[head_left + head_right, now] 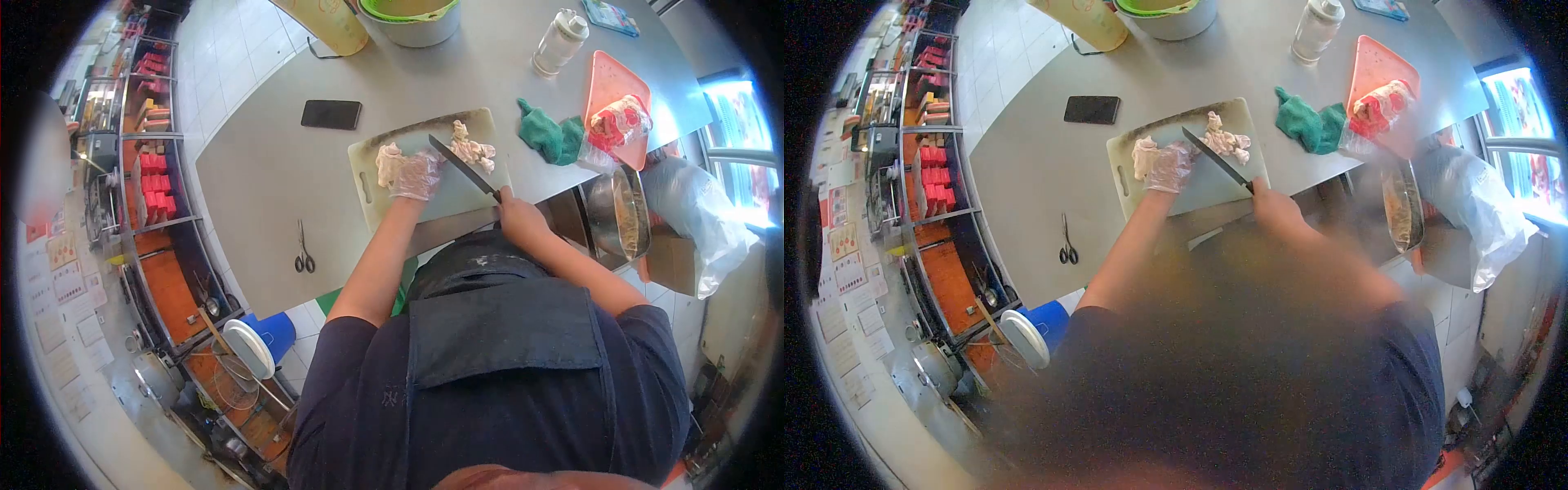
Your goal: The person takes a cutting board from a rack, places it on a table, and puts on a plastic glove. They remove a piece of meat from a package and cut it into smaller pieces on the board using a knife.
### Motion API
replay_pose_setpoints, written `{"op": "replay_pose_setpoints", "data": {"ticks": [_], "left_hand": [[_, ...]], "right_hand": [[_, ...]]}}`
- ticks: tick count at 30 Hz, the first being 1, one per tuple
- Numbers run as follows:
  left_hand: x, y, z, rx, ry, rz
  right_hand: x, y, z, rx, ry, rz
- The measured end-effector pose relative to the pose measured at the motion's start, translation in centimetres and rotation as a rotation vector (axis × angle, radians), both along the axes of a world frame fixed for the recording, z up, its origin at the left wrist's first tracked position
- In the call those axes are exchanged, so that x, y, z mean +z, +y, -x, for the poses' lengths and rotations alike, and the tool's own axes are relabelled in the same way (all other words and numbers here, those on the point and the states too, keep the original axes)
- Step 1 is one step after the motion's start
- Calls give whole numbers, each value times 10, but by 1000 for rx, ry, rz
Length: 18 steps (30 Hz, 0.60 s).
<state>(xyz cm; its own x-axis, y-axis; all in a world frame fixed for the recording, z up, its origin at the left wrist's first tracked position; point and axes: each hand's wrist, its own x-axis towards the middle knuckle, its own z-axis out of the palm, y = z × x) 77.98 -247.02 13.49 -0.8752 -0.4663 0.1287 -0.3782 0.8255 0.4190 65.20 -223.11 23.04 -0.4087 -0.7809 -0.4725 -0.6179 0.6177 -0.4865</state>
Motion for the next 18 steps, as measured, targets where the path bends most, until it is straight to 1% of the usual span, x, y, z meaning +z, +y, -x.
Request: {"op": "replay_pose_setpoints", "data": {"ticks": [2, 4, 6, 7, 8, 10, 12, 13, 15, 18], "left_hand": [[4, -1, 0, 18, -109, 26], [24, 4, 4, 63, -195, 35], [41, 12, 6, 123, -268, 28], [34, 12, 5, 136, -265, 45], [14, 10, 3, 141, -267, 62], [7, 7, 8, 123, -280, 96], [15, 8, 10, 109, -316, 111], [16, 6, 12, 97, -281, 104], [13, 8, 9, 58, -222, 79], [22, 14, 7, 79, -316, 19]], "right_hand": [[-10, -7, -5, -23, 25, 25], [-22, -19, -6, -30, 49, 79], [-21, -23, -6, -9, 38, 79], [-20, -23, -8, -2, 29, 78], [-17, -12, -10, 4, 16, 58], [-3, 18, -6, 2, 8, 30], [19, 40, -8, -13, -60, -175], [24, 45, -8, -17, -95, -278], [17, 45, -9, -17, -93, -221], [-4, 25, -7, -24, -20, -79]]}}
